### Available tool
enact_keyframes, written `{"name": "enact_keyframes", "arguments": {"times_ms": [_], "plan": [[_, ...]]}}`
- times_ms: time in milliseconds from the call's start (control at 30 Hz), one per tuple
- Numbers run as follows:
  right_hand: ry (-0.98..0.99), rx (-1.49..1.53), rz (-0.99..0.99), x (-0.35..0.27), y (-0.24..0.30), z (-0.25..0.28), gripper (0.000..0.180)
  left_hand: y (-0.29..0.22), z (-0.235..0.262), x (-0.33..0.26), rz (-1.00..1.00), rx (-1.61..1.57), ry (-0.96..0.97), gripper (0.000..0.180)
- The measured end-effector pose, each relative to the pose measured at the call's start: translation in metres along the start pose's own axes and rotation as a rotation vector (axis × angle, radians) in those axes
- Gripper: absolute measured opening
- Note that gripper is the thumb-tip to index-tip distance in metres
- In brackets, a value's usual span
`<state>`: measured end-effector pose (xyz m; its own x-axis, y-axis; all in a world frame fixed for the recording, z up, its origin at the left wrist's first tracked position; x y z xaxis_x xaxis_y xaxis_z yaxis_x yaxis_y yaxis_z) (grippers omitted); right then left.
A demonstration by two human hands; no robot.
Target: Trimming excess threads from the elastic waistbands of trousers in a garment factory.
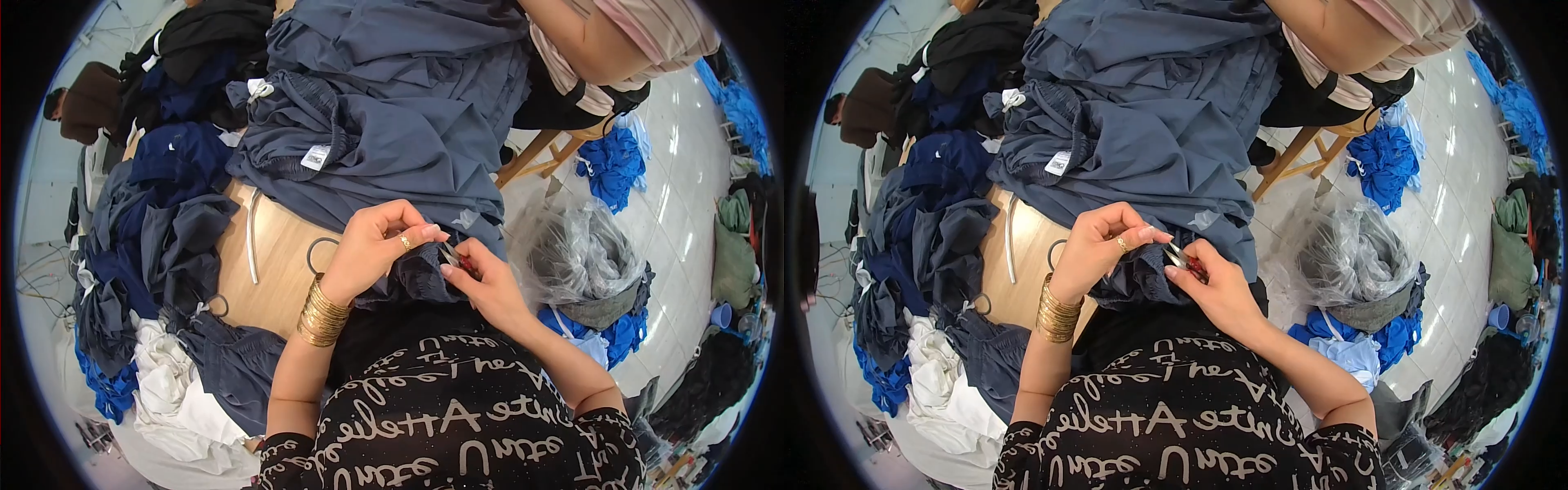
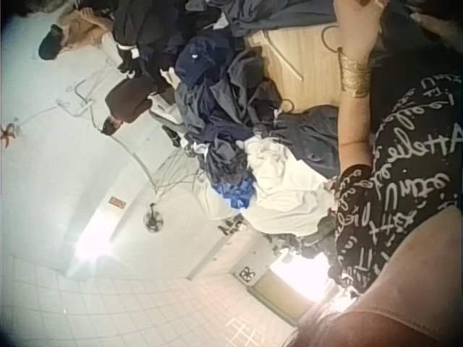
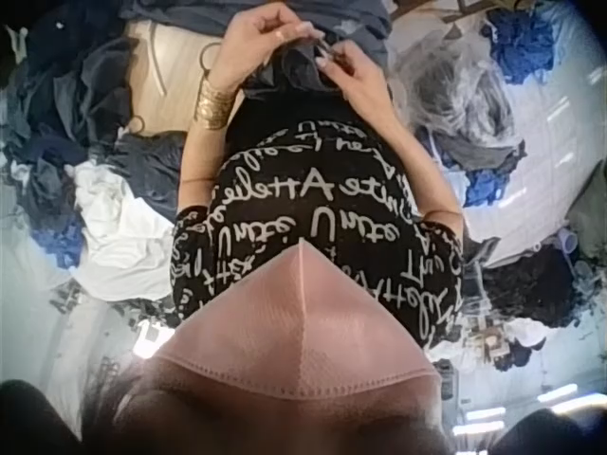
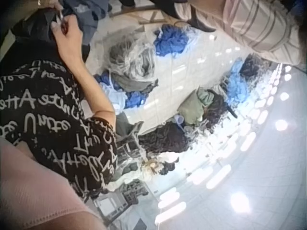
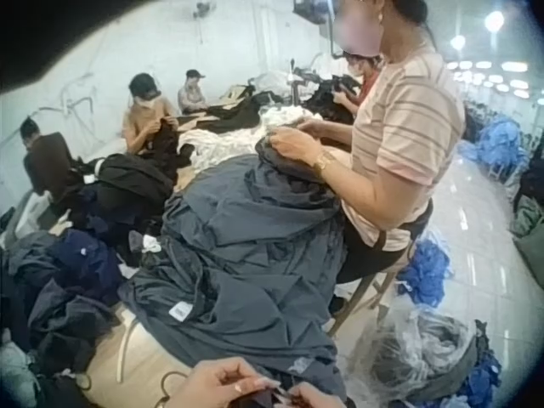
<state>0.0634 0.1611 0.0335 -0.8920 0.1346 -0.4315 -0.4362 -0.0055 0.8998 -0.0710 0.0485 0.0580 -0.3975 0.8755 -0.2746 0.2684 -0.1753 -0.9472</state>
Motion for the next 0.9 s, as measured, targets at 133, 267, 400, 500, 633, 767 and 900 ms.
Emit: {"name": "enact_keyframes", "arguments": {"times_ms": [133, 267, 400, 500, 633, 767, 900], "plan": [[0.041, 0.173, -0.027, 0.002, -0.005, -0.006, 0.026, -0.003, -0.001, -0.001, 0.021, 0.052, 0.015, 0.019], [0.084, 0.291, -0.099, 0.005, -0.007, -0.011, 0.025, 0.001, -0.002, 0.0, 0.028, 0.054, 0.015, 0.019], [0.07, 0.299, -0.048, 0.01, -0.011, -0.013, 0.021, -0.002, -0.002, 0.002, 0.028, 0.085, 0.022, 0.018], [0.049, 0.296, 0.009, 0.011, -0.011, -0.009, 0.022, -0.008, -0.003, 0.004, 0.081, 0.05, 0.037, 0.013], [-0.034, 0.165, 0.043, 0.005, -0.014, -0.003, 0.022, -0.004, -0.008, 0.008, 0.056, 0.159, 0.015, 0.014], [-0.006, 0.185, 0.172, 0.016, -0.027, -0.016, 0.027, 0.001, -0.005, 0.003, 0.091, 0.107, -0.017, 0.015], [0.006, 0.19, 0.133, 0.008, -0.019, -0.013, 0.027, -0.002, -0.011, 0.001, 0.053, 0.097, 0.014, 0.017]]}}
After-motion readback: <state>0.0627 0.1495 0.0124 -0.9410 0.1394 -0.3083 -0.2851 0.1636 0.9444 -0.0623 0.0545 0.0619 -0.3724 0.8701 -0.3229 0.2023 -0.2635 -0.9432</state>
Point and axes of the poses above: each hand's wrist, its own x-axis towards the middle knuckle, its own z-axis out of the back of the hand, y = z × x, the point moved 3 cm from there along x, towards the middle knuckle, and after that the axes turned 9 degrees about y, right-handed, at the moved point
